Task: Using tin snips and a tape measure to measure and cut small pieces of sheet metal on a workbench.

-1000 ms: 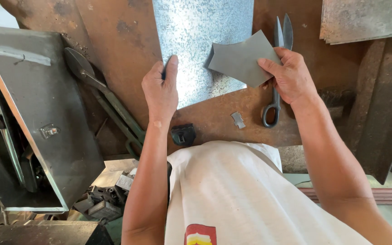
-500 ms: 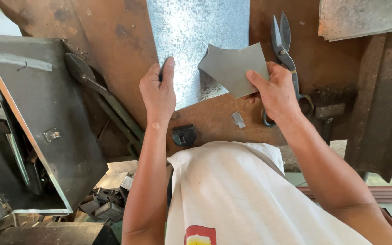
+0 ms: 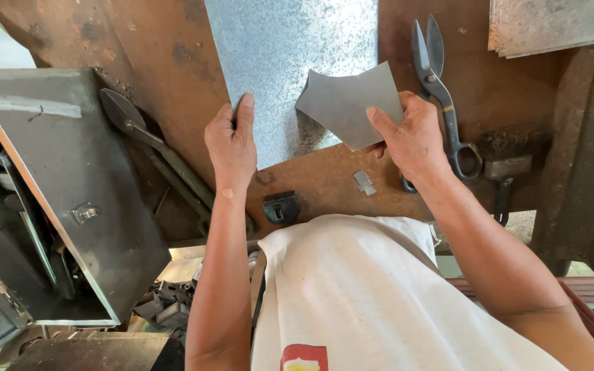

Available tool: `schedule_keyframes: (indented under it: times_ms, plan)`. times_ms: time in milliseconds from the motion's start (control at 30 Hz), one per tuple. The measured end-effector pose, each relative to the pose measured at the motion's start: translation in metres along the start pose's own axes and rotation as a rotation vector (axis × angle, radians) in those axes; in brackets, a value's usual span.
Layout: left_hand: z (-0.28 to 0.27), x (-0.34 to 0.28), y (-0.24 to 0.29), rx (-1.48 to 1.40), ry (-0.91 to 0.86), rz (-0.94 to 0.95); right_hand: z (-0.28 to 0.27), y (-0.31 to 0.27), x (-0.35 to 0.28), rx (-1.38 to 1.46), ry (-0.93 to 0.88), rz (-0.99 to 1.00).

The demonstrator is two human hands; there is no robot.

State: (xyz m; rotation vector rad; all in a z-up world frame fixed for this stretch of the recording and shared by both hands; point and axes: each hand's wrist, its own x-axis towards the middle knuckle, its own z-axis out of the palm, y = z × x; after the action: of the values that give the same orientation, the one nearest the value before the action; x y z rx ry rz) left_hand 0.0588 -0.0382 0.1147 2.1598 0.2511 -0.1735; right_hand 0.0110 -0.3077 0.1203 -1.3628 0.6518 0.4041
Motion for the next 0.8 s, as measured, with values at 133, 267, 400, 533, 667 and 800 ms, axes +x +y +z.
schedule_keyframes:
  times_ms: [133, 267, 400, 533, 667, 800]
  plan:
    - [0.001, 0.002, -0.007, 0.014, 0.009, -0.012, 0.004, -0.001, 0.000, -0.010, 0.005, 0.013]
    - [0.000, 0.006, -0.016, 0.071, 0.005, -0.025, 0.008, 0.000, -0.001, -0.024, 0.012, 0.020]
    - [-0.003, 0.009, -0.009, 0.066, -0.017, -0.076, 0.014, 0.000, -0.001, -0.024, 0.016, 0.015]
    - [-0.002, 0.010, -0.017, 0.054, -0.019, -0.099, 0.017, 0.002, -0.003, -0.049, 0.025, 0.013]
    - [-0.001, 0.009, -0.021, 0.069, -0.007, -0.070, 0.017, 0.006, -0.003, -0.053, 0.039, 0.020]
    - [-0.002, 0.011, -0.027, 0.096, -0.002, -0.051, 0.021, 0.010, -0.002, -0.039, 0.040, 0.015]
